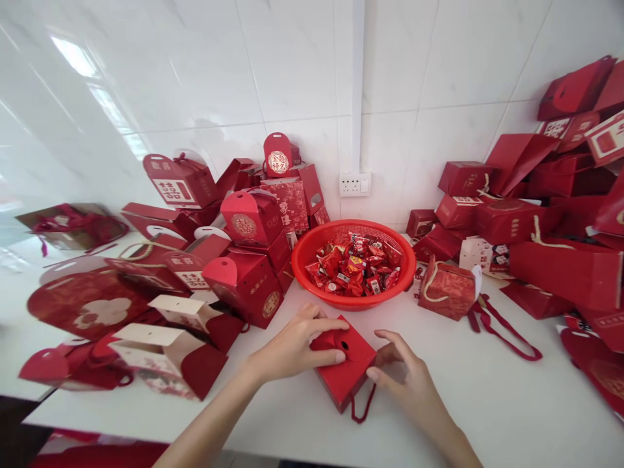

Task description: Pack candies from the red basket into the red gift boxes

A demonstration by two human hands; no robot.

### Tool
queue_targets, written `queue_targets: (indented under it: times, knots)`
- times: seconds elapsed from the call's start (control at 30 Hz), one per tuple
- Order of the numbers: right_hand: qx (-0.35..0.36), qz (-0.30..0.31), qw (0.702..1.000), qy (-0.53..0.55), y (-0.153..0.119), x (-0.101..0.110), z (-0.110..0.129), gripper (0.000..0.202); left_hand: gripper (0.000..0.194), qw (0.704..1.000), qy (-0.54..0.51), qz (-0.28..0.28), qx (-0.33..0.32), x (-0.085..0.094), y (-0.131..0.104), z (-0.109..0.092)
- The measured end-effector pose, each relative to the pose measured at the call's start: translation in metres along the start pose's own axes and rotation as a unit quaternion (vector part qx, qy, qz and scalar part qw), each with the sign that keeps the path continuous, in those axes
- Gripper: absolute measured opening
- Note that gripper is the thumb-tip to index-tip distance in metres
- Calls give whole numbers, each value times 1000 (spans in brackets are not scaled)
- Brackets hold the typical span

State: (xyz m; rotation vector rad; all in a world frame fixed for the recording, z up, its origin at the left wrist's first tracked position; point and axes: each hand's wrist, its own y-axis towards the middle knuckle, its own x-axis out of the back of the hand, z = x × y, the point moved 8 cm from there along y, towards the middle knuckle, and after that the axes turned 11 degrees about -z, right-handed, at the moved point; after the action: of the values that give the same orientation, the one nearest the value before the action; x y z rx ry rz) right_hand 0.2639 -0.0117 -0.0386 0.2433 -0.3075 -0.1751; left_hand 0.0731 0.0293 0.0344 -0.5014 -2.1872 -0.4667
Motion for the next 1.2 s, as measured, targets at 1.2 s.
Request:
queue_targets:
  times: [1.2]
  knots:
    - [166,110,976,-92,14,-9,151,52,42,948,-297,-115,19,33,9,-51]
